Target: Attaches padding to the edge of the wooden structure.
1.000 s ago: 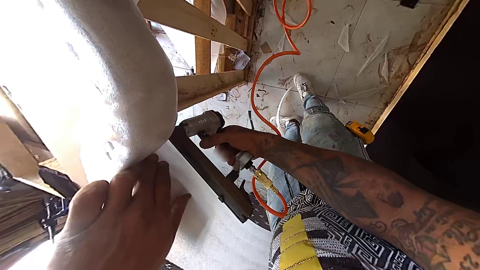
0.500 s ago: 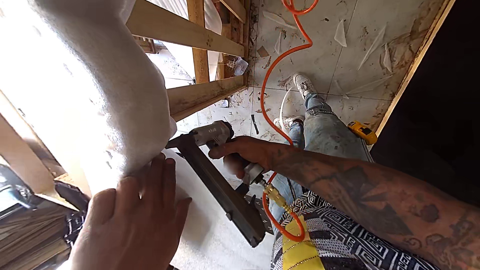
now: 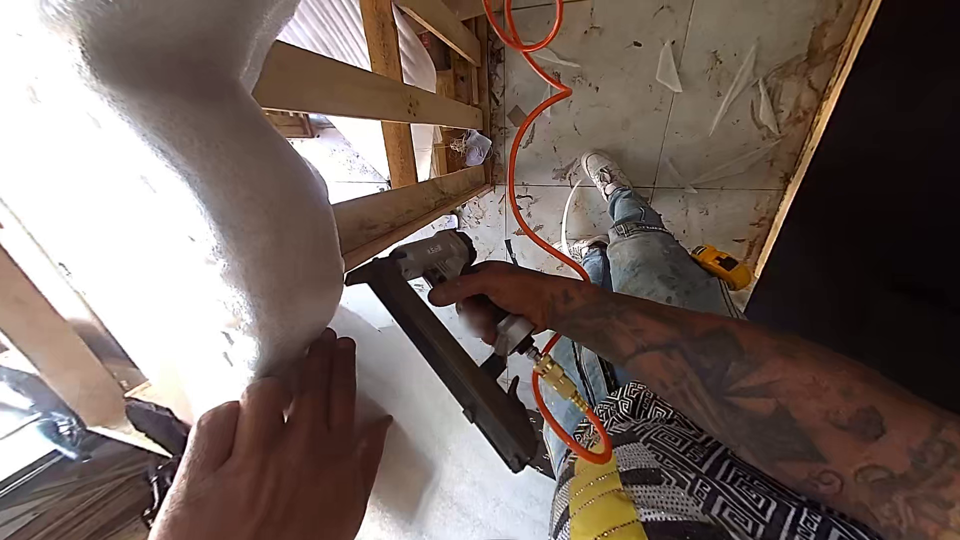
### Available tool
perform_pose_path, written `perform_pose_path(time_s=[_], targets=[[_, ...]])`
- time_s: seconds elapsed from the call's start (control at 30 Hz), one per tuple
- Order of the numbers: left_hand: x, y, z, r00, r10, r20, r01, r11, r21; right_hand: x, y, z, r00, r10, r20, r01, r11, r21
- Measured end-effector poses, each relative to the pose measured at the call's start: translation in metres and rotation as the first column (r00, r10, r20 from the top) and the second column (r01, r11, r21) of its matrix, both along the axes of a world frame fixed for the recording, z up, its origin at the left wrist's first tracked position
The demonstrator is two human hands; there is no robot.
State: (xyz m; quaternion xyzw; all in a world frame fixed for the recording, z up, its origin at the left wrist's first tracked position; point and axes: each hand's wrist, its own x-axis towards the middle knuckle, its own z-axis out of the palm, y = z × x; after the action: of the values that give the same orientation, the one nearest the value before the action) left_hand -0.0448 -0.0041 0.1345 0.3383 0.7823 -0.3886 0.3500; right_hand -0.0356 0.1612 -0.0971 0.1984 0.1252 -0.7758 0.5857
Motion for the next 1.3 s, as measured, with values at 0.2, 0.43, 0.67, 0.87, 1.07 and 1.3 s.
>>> perform_pose_path(time_s=[0.2, 0.43, 0.67, 0.87, 1.07, 1.3], targets=[[0.0, 0.002, 0.0, 1.0, 0.016, 0.004, -0.016, 1.0, -0.007, -0.008, 0.001, 0.005, 0.999, 0.002, -0.053, -0.004, 1.0, -0.031], [-0.003, 0.006, 0.002, 1.0, 0.012, 0.02, -0.012, 1.0, -0.019, -0.019, 0.008, 0.005, 0.999, -0.018, -0.045, 0.017, 0.999, -0.031], [0.013, 0.011, 0.001, 0.995, 0.098, -0.011, -0.098, 0.995, 0.01, -0.029, 0.034, 0.005, 0.977, 0.05, -0.21, -0.001, 0.973, 0.23], [0.038, 0.004, -0.013, 0.971, 0.177, -0.163, -0.165, 0.983, 0.087, -0.034, 0.075, 0.008, 0.822, 0.374, -0.429, -0.088, 0.829, 0.553], [0.071, -0.019, -0.001, 0.842, 0.382, -0.381, -0.211, 0.883, 0.419, -0.036, 0.109, 0.066, 0.635, 0.447, -0.63, -0.167, 0.876, 0.453], [0.11, -0.016, -0.012, 0.483, 0.721, -0.497, -0.23, 0.652, 0.722, -0.05, 0.106, 0.108, 0.497, 0.524, -0.691, -0.01, 0.801, 0.599]])
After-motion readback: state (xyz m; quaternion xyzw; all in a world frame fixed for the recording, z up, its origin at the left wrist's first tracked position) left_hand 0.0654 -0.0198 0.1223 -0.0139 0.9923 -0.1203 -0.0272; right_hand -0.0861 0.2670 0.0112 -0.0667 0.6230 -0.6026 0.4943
